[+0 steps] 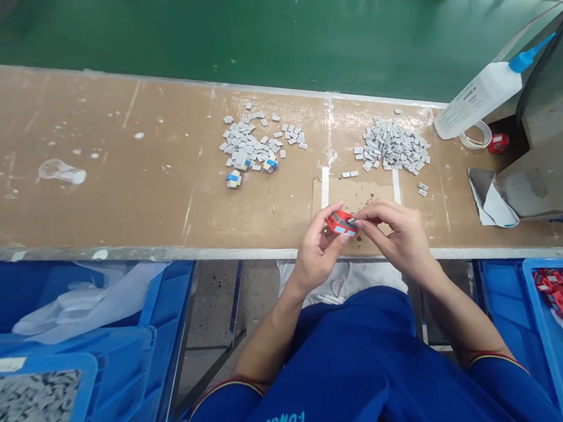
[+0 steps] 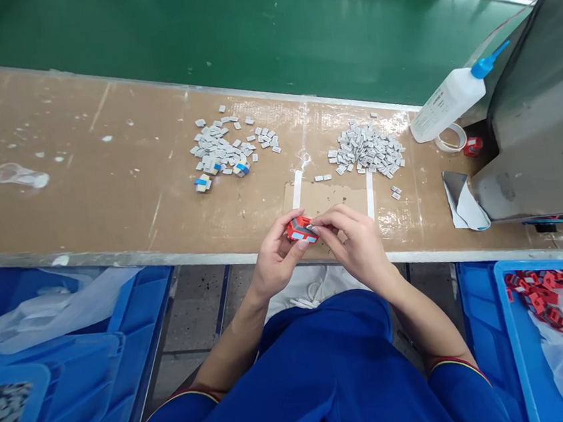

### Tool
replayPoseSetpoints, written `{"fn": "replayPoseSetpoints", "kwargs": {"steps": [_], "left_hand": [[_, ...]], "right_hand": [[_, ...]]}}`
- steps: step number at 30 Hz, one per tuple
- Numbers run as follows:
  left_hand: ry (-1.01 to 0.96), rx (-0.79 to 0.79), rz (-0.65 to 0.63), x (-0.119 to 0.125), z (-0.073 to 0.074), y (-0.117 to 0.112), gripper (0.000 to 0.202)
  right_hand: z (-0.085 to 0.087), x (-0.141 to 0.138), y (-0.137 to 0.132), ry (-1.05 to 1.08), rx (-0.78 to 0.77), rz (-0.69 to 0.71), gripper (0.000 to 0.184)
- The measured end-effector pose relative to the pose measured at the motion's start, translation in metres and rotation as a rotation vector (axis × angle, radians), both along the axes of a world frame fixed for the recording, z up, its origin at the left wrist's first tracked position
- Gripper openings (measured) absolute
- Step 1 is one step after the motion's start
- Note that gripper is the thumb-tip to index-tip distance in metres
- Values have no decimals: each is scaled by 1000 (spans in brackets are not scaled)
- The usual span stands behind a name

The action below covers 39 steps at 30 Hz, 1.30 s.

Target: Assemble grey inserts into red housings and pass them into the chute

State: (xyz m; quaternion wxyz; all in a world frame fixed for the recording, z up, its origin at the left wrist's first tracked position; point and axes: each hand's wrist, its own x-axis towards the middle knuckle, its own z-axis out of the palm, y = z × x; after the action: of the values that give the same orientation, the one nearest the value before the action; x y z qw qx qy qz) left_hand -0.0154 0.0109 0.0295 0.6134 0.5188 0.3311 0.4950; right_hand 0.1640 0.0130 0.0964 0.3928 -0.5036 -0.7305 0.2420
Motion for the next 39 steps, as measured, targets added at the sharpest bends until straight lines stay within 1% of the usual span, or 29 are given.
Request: {"fn": "replayPoseSetpoints", "kwargs": {"steps": [4,10,13,17,20,22,25,27,28,30,31,34,36,38,39], "left_hand": [[51,-4,-2,0,0,0,49],[63,12,-14,-1,-4,3,47],[83,50,-3,-3,-3,6,43],[105,117,-1,-5,3,11,40],[128,139,11,-7,5,12,39],[154,150,9,-9,4,13,39],[197,175,-15,-14,1,14,38],[220,193,-32,-20,1,15,39],[229,207,-40,-23,3,16,39],[240,246,-68,-26,7,16,39],[237,261,-85,-27,10,16,39],[176,235,-107,-23,16,10,47],[122,163,-88,-17,17,5,55],[78,104,-53,-10,16,0,61],[66,89,-36,-8,16,-1,60]], "right_hand": [[-3,1,-2,-15,-9,-4,9],[-2,1,-2,-64,-37,10,10],[-3,-5,-5,-101,12,-21,13],[-6,-17,-14,-197,120,-112,16],[-10,-26,-21,-271,192,-180,18],[-13,-30,-23,-287,218,-182,20],[-18,-31,-24,-302,236,-131,23],[-21,-28,-23,-273,235,-81,26],[-22,-26,-23,-224,235,-54,26],[-22,-22,-22,-78,227,-13,26],[-22,-20,-22,-6,216,-16,25],[-18,-18,-23,114,162,-100,23],[-16,-19,-24,137,140,-157,20],[-14,-21,-25,136,140,-178,18],[-13,-22,-25,123,147,-180,17]]}}
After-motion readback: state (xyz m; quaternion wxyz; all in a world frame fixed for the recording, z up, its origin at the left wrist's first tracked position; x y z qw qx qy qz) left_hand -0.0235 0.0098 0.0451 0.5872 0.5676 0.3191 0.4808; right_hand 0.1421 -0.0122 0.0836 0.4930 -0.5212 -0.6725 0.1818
